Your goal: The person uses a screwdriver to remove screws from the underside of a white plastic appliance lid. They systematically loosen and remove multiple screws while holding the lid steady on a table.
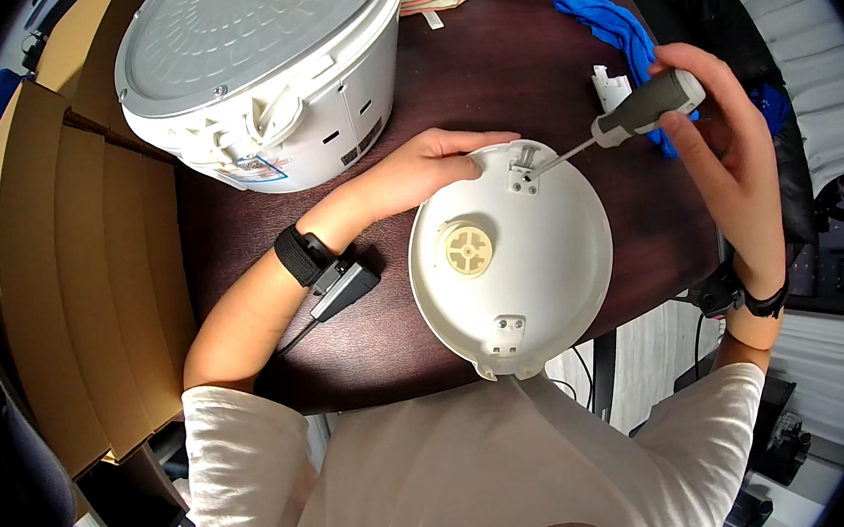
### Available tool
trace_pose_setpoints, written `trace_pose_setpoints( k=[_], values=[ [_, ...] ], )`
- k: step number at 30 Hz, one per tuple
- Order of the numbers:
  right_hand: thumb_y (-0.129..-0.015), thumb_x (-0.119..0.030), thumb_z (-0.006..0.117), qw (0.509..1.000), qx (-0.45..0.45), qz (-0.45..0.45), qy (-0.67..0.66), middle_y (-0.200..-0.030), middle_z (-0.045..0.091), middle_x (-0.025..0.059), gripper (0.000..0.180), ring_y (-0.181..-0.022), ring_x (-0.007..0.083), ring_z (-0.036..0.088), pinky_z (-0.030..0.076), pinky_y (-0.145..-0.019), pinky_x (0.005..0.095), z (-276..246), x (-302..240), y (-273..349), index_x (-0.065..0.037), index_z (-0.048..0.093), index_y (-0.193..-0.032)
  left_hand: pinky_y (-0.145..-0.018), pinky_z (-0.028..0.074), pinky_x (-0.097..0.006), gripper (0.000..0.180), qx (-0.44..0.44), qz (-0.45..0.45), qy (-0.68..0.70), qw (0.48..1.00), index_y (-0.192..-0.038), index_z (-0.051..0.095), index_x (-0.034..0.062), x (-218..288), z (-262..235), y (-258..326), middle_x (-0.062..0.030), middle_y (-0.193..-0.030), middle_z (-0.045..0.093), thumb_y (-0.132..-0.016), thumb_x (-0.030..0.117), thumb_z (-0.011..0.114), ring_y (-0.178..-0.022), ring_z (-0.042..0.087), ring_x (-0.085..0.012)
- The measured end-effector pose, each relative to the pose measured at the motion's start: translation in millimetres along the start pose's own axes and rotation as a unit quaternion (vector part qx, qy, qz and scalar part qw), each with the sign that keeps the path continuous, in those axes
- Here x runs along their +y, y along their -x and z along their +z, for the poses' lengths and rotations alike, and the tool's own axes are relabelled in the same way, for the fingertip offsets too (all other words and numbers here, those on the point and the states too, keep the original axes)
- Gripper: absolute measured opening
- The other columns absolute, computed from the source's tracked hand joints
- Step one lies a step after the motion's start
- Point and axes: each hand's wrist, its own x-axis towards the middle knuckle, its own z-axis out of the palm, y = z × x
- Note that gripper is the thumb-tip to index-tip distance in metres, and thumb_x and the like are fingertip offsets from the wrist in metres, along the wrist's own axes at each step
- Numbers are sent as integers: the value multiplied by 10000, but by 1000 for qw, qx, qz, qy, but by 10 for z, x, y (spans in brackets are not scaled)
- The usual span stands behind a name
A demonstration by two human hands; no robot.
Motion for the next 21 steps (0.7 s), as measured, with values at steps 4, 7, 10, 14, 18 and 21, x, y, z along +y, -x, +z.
trace_pose_setpoints(
  k=[4,7,10,14,18,21],
  values=[
    [-823,-61,665,999,16,2,32,-916,589,26,279,-771,67,545,423,-586,195,-1,-16,-29,-52,582,-1090,-971,412,-261,492,-2,8,-1,1000,-1335,453,7,-23,-15,3,-92,-1260,565,-844,21,430,-1110,551,-140],
    [-810,-96,696,998,34,24,46,-832,586,17,238,-698,68,539,422,-566,193,-20,27,-27,-40,575,-1008,-969,412,-258,496,-2,5,1,1000,-1335,455,11,8,2,4,-89,-1258,567,-840,20,429,-1107,552,-137],
    [-793,-108,720,995,58,30,80,-731,572,1,215,-624,59,515,402,-530,190,-18,75,-23,-36,555,-909,-966,413,-256,499,-5,4,-6,1000,-1336,455,12,13,10,-6,-87,-1256,569,-838,19,428,-1101,553,-132],
    [-741,-136,764,986,72,7,149,-582,504,4,284,-515,55,455,340,-457,211,-21,40,-61,-36,499,-744,-949,421,-251,489,3,7,-1,1000,-1329,467,19,-13,-3,-10,-76,-1237,580,-841,22,436,-1079,556,-119],
    [-695,-169,789,944,52,-76,315,-511,439,43,392,-434,101,394,286,-407,259,-64,-94,-91,-41,421,-655,-927,432,-247,467,11,6,14,1000,-1315,491,30,-11,6,3,-59,-1201,601,-849,24,450,-1045,563,-103],
    [-700,-152,772,928,37,-94,359,-509,413,40,386,-436,104,361,266,-406,262,-48,-179,-98,-41,405,-659,-927,432,-248,467,10,4,18,1000,-1315,490,30,-10,9,-1,-61,-1203,600,-850,23,447,-1045,565,-105]
  ],
)
